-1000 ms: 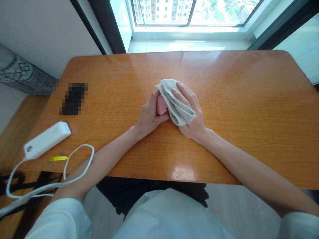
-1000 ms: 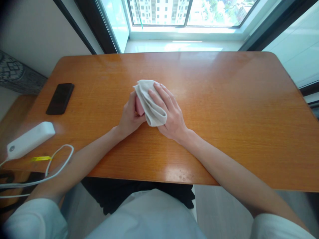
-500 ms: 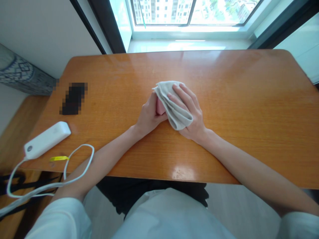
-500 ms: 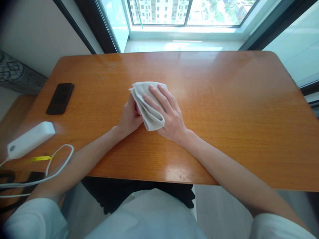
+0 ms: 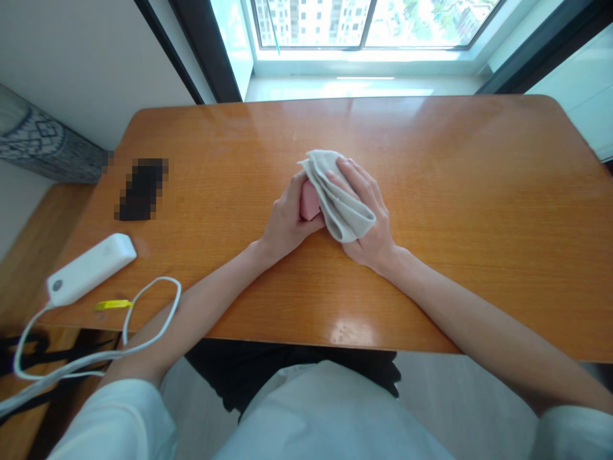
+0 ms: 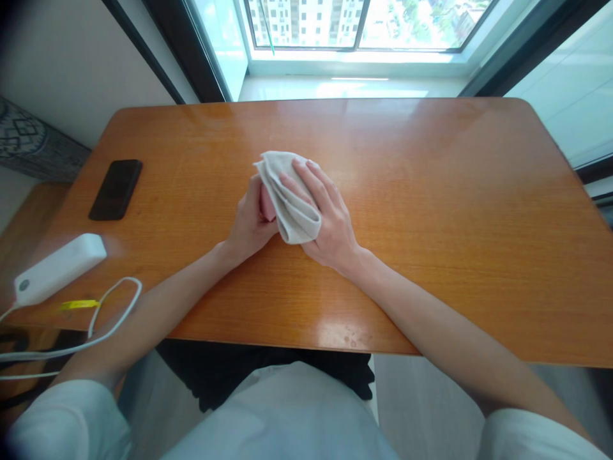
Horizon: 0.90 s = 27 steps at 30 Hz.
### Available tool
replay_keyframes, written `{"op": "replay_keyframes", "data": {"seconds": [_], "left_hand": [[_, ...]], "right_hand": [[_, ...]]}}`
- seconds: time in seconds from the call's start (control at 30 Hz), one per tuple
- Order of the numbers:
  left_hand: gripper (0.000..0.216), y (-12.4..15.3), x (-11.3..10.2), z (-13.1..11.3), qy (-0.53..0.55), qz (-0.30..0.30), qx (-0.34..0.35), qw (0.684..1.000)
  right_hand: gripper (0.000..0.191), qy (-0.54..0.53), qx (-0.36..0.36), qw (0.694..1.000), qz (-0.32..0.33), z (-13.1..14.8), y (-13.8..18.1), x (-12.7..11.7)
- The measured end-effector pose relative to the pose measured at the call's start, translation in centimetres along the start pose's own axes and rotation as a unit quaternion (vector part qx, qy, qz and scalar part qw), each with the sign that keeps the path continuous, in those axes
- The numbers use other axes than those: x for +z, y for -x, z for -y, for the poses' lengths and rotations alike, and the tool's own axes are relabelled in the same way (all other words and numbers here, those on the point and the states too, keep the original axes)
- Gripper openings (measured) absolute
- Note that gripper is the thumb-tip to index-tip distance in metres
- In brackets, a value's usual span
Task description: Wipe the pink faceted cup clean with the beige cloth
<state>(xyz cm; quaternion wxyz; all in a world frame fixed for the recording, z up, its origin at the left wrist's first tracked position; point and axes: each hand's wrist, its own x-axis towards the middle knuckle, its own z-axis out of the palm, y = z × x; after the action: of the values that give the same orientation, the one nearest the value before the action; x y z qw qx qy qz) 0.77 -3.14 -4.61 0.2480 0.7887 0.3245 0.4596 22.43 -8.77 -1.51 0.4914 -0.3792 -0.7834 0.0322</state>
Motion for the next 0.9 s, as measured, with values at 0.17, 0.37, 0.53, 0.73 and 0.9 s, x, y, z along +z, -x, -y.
{"op": "replay_keyframes", "data": {"seconds": [0.17,0.37,0.53,0.73,0.9], "left_hand": [[0.078,-0.2,-0.1,-0.6,-0.009,0.018,-0.015,1.0],[0.077,-0.5,-0.2,-1.5,-0.02,0.002,0.007,1.0],[0.072,-0.1,0.0,-0.5,-0.004,-0.003,0.0,1.0],[0.074,-0.6,-0.4,-2.1,-0.018,0.005,0.016,1.0],[0.079,0.1,0.1,0.1,0.002,0.007,-0.007,1.0]], "right_hand": [[0.06,-0.011,-0.007,1.0,-0.004,-0.4,-0.1,0.0],[0.055,-0.038,0.079,0.996,-0.021,-1.2,-0.1,0.3],[0.057,-0.03,-0.01,0.999,-0.003,0.2,-0.1,-0.1],[0.049,-0.067,0.103,0.992,-0.028,-1.6,-0.3,0.3],[0.058,0.001,-0.006,1.0,-0.003,0.0,-0.1,0.0]]}}
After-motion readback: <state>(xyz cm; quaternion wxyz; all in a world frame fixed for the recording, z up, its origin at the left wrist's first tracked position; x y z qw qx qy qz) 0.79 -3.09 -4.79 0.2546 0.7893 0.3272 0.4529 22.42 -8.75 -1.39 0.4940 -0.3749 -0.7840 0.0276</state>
